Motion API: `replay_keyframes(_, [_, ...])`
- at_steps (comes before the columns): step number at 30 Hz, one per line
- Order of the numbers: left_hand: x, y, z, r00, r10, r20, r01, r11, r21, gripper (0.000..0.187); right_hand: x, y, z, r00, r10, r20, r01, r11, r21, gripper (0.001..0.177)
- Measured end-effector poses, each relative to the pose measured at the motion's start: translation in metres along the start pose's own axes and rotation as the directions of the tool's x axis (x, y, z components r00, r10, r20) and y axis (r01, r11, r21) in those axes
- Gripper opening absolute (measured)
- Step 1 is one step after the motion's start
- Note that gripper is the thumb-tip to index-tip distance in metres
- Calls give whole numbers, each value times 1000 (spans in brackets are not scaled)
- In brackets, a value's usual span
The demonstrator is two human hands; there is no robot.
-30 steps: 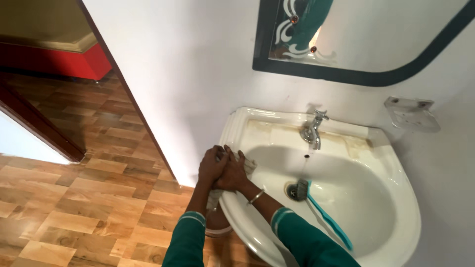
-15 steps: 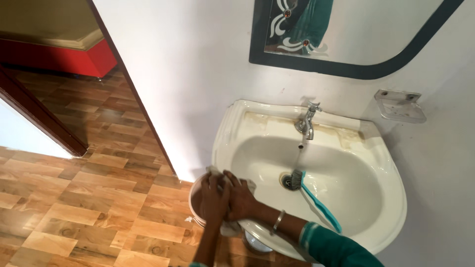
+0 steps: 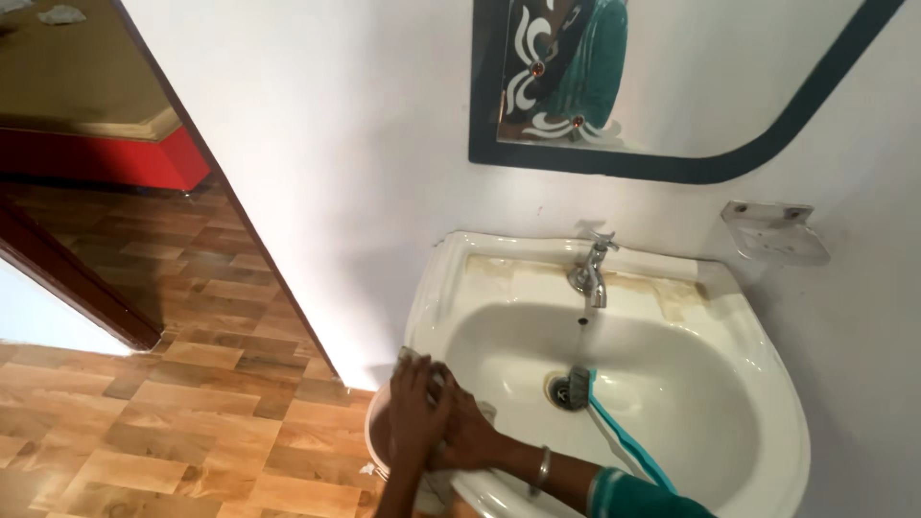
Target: The person cleans a sink and the surrounding wall by hand with a cloth, wiping around the faucet, basin, and fixtures.
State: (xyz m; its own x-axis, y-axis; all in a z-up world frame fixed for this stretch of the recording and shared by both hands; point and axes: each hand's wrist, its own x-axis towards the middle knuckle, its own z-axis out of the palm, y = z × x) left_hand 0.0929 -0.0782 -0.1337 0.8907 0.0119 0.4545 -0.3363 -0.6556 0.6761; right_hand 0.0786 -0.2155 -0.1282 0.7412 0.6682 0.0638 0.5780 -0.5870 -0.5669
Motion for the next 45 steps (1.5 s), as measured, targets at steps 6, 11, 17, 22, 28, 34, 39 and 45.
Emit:
replay_keyframes(6, [77,-48,13,998,17,53,-13,997,-81,39,74,17,-16,979,196,-54,-204,942,-265,121])
replay_keyframes(11, [94,-45,14,993,-75,87,87,986,-140,38,92,19,-24,946,316,-72,-319,873,-370,112])
replay_keyframes(17, [54,-37,7,999,-30,36,33,996,-79,34,66,5,-21,976,214,-35,-213,913,-349,114])
replay_keyframes(22, [-17,-10,3,997,-67,-48,64,996,-59,37,12,-6,-12,996,73,49,-52,939,-341,106])
replay_keyframes(28, [-102,51,3,997,-22,-69,34,984,174,44,-80,-24,-15,962,-86,258,169,933,-319,104])
replay_keyframes(34, [-86,54,1,992,-98,-77,108,985,132,34,-67,-35,-32,959,-70,275,132,968,-214,92])
replay_keyframes(39, [-21,1,8,995,-105,0,105,993,45,42,-10,-9,-29,986,-121,117,140,975,-172,85])
replay_keyframes(45, [70,-50,33,996,-47,-70,34,985,-172,50,75,48,-38,987,-153,-51,127,934,-334,85])
